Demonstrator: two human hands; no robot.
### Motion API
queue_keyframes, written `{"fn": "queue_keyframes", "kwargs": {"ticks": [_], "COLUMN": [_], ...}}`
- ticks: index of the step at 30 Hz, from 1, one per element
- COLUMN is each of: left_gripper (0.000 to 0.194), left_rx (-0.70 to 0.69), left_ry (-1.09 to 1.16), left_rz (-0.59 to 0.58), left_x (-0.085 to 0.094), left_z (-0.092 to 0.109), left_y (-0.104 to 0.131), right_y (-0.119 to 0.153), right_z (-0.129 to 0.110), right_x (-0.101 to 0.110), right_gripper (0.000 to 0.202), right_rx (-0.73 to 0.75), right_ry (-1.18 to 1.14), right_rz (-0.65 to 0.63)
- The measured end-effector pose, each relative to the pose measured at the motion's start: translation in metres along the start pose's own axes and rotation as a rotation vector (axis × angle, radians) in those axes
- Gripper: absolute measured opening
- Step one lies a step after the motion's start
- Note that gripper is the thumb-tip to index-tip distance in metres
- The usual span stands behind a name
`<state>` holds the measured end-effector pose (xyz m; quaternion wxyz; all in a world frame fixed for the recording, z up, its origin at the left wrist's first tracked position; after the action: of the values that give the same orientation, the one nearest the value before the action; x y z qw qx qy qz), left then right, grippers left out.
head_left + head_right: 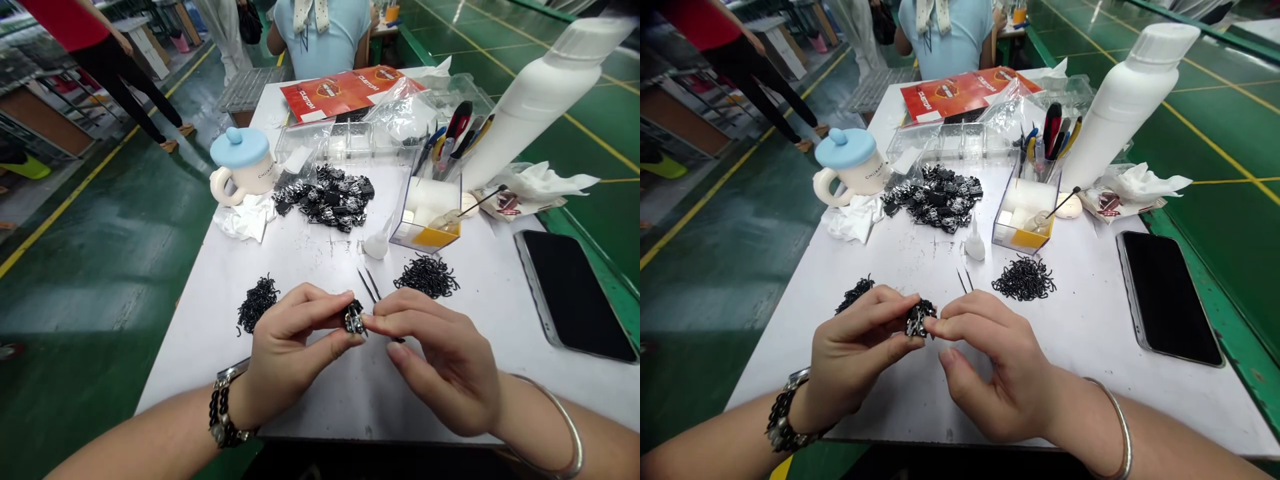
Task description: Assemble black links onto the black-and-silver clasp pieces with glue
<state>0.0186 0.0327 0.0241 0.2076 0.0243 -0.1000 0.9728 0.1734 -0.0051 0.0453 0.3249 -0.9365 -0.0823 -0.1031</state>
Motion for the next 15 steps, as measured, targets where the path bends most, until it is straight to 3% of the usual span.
{"fn": "queue_keyframes", "kwargs": {"ticks": [15], "left_gripper": [0.040], "left_rx": [0.028], "left_ry": [-0.097], "left_rz": [0.118], "left_x": [0.002], "left_z": [-0.002], "left_y": [0.000], "right_y": [0.009], "right_z": [-0.007], "right_x": [-0.018], "right_gripper": [0.041], "right_rx": [0.203], "right_ry": [0.427], "right_rz": [-0.037]}}
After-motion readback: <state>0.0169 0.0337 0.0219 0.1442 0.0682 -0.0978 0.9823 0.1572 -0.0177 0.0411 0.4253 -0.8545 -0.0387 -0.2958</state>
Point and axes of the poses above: each hand's wrist, its own y-axis away from the middle knuckle, its own x-axis out of the back of the hand, z = x × y, the point moved 5 cm from there along -y, towards the middle knuckle, and after that the axes turned 6 degrees about x, right-handed, at the moved point
